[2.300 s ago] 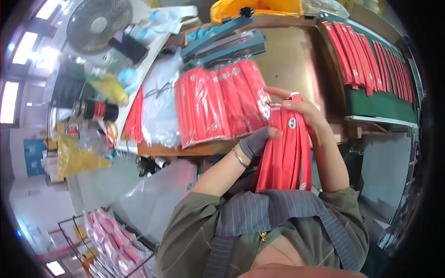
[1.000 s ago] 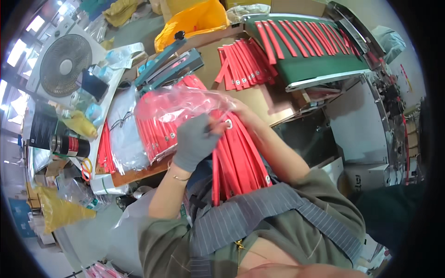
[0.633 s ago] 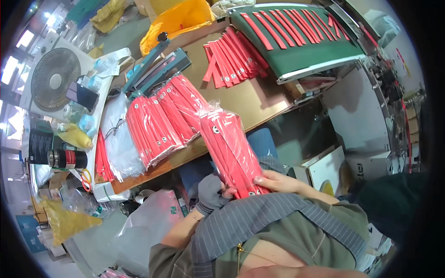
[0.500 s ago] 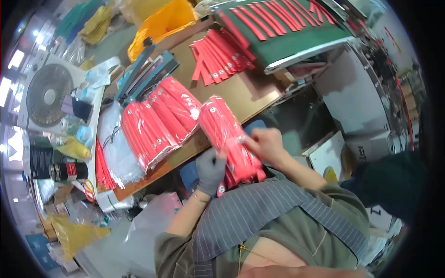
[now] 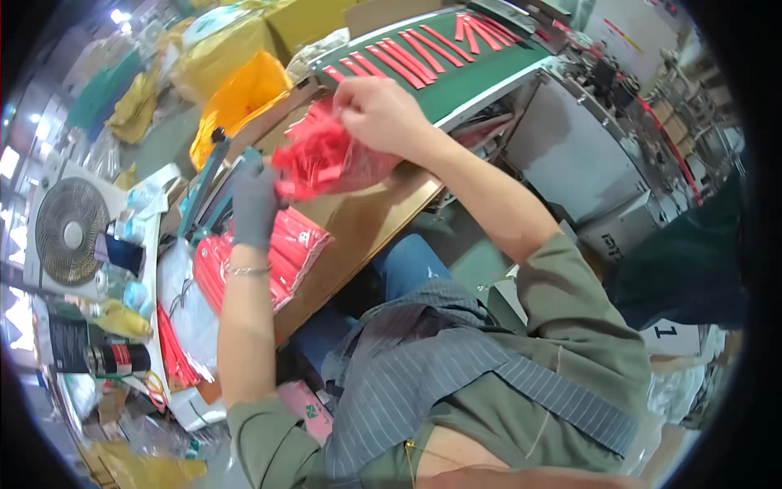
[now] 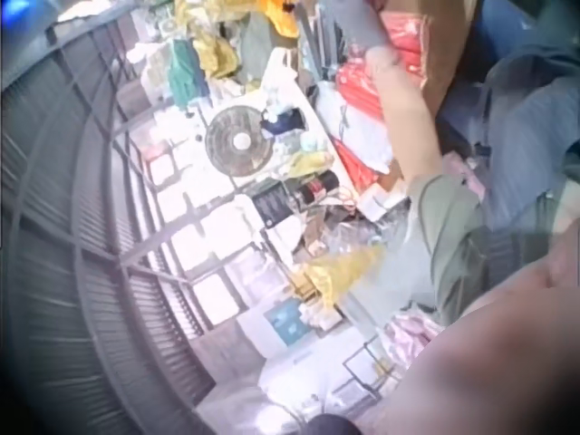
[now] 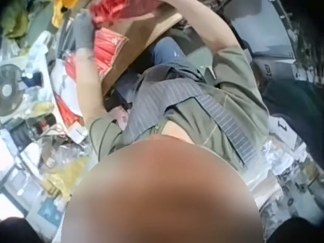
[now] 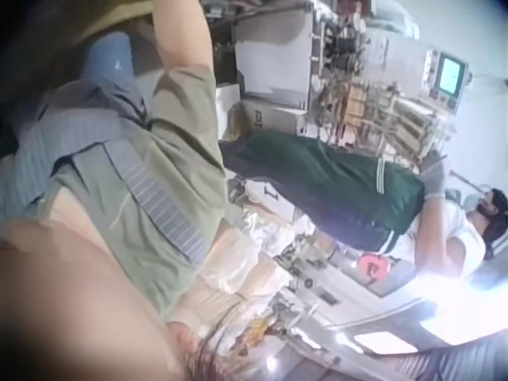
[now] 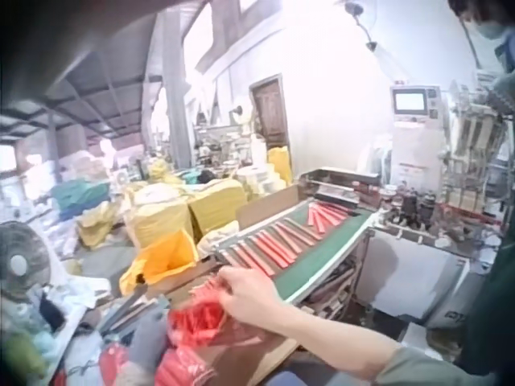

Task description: Packaging and sealing stacks of pink plastic bags into clear plastic sleeves at a warehouse workbench.

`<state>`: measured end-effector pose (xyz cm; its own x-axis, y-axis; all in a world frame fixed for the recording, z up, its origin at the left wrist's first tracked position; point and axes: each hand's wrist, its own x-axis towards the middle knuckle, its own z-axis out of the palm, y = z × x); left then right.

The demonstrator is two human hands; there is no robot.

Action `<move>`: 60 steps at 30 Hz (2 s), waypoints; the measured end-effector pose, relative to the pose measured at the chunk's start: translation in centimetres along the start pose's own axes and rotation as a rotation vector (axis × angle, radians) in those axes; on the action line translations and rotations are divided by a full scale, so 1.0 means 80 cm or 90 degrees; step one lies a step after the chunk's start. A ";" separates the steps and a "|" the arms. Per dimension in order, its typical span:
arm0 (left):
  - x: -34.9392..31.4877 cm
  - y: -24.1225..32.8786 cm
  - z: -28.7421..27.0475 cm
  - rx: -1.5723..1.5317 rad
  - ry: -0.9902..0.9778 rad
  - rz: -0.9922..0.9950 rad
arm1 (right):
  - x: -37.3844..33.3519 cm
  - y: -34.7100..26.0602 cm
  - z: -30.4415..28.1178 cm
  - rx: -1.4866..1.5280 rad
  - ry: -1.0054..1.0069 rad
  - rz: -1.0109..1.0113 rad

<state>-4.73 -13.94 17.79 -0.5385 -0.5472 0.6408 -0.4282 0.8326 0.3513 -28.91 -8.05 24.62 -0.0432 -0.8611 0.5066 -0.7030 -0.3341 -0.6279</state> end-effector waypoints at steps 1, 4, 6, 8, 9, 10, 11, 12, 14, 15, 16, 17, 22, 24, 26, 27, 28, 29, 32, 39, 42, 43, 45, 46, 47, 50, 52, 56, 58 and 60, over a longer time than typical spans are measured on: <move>0.000 0.009 0.015 -0.157 0.048 -0.201 | 0.003 0.013 0.010 -0.052 0.019 0.009; 0.040 0.050 0.008 -0.530 -0.177 -0.743 | 0.025 0.059 0.013 0.037 -0.145 0.069; 0.040 0.042 -0.005 -0.345 -0.090 -0.591 | 0.024 0.052 -0.005 0.216 -0.085 0.111; 0.039 0.043 -0.015 -0.165 -0.026 -0.436 | 0.027 0.065 -0.008 0.226 -0.142 0.171; 0.044 0.047 -0.026 -0.190 -0.117 -0.490 | 0.030 0.068 -0.012 0.201 -0.248 0.213; 0.049 0.052 -0.037 -0.215 -0.210 -0.542 | 0.025 0.070 -0.018 0.203 -0.248 0.215; 0.052 0.051 -0.048 -0.233 -0.291 -0.596 | 0.027 0.052 -0.029 0.196 -0.244 0.193; 0.051 0.053 -0.041 -0.208 -0.216 -0.493 | 0.028 0.048 -0.038 0.185 -0.237 0.179; 0.057 0.062 -0.032 -0.183 -0.126 -0.423 | 0.030 0.062 -0.040 0.259 -0.220 0.183; 0.055 0.067 -0.035 -0.155 -0.036 -0.354 | 0.028 0.066 -0.038 0.336 -0.205 0.184; 0.050 0.062 -0.039 -0.159 -0.164 -0.354 | 0.031 0.083 -0.033 0.278 -0.330 0.210; 0.049 0.066 -0.043 -0.156 -0.159 -0.356 | 0.035 0.074 -0.036 0.278 -0.334 0.204; 0.063 0.114 -0.079 -0.350 -0.153 -0.507 | 0.047 0.025 -0.042 0.080 -0.098 -0.177; 0.063 0.132 -0.101 -0.360 -0.133 -0.505 | 0.031 0.000 -0.006 -0.009 -0.007 -0.429; 0.063 0.141 -0.124 -0.372 -0.115 -0.536 | 0.017 -0.007 0.020 0.036 -0.200 -0.391; 0.056 0.137 -0.126 -0.369 -0.108 -0.539 | 0.022 -0.009 0.027 0.006 -0.155 -0.438; 0.046 0.129 -0.125 -0.391 0.023 -0.419 | 0.027 -0.014 0.035 0.078 -0.137 -0.392; 0.034 0.123 -0.129 -0.398 0.154 -0.300 | 0.033 -0.027 0.041 0.156 -0.121 -0.347; -0.034 0.064 -0.106 -0.271 0.019 -0.288 | 0.067 -0.052 0.092 0.182 -0.225 -0.225; -0.133 -0.044 -0.032 -0.607 0.283 -0.747 | 0.116 -0.033 0.244 0.123 -0.610 -0.127; -0.144 -0.074 -0.030 -0.622 0.249 -0.835 | 0.145 0.005 0.296 0.011 -0.357 -0.170; -0.143 -0.081 -0.024 -0.608 0.243 -0.865 | 0.164 0.022 0.311 -0.049 -0.216 -0.107; -0.139 -0.093 -0.012 -0.654 0.249 -0.854 | 0.206 0.052 0.337 0.034 -0.094 0.006; -0.140 -0.109 -0.001 -0.652 0.261 -0.868 | 0.217 0.051 0.359 0.002 -0.100 -0.019; -0.147 -0.122 0.007 -0.650 0.273 -0.889 | 0.219 0.044 0.380 -0.029 -0.112 -0.040; -0.152 -0.165 0.004 -0.706 0.364 -0.870 | 0.225 -0.065 0.373 -0.080 -0.197 -0.211; -0.165 -0.200 -0.001 -0.627 0.407 -0.877 | 0.231 -0.092 0.366 -0.117 -0.191 -0.223; -0.151 -0.195 -0.002 -0.608 0.431 -0.862 | 0.222 -0.010 0.405 -0.251 -0.143 -0.127; -0.160 -0.194 0.000 -0.608 0.431 -0.834 | 0.199 0.031 0.434 -0.207 -0.134 -0.123; -0.159 -0.194 -0.001 -0.594 0.417 -0.837 | 0.196 0.041 0.440 -0.171 -0.130 -0.116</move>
<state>8.82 -19.87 4.28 0.2553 -0.9168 -0.3072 0.3521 -0.2077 0.9126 -6.87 -36.14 9.70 0.2233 -0.8642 0.4509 -0.8481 -0.4003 -0.3472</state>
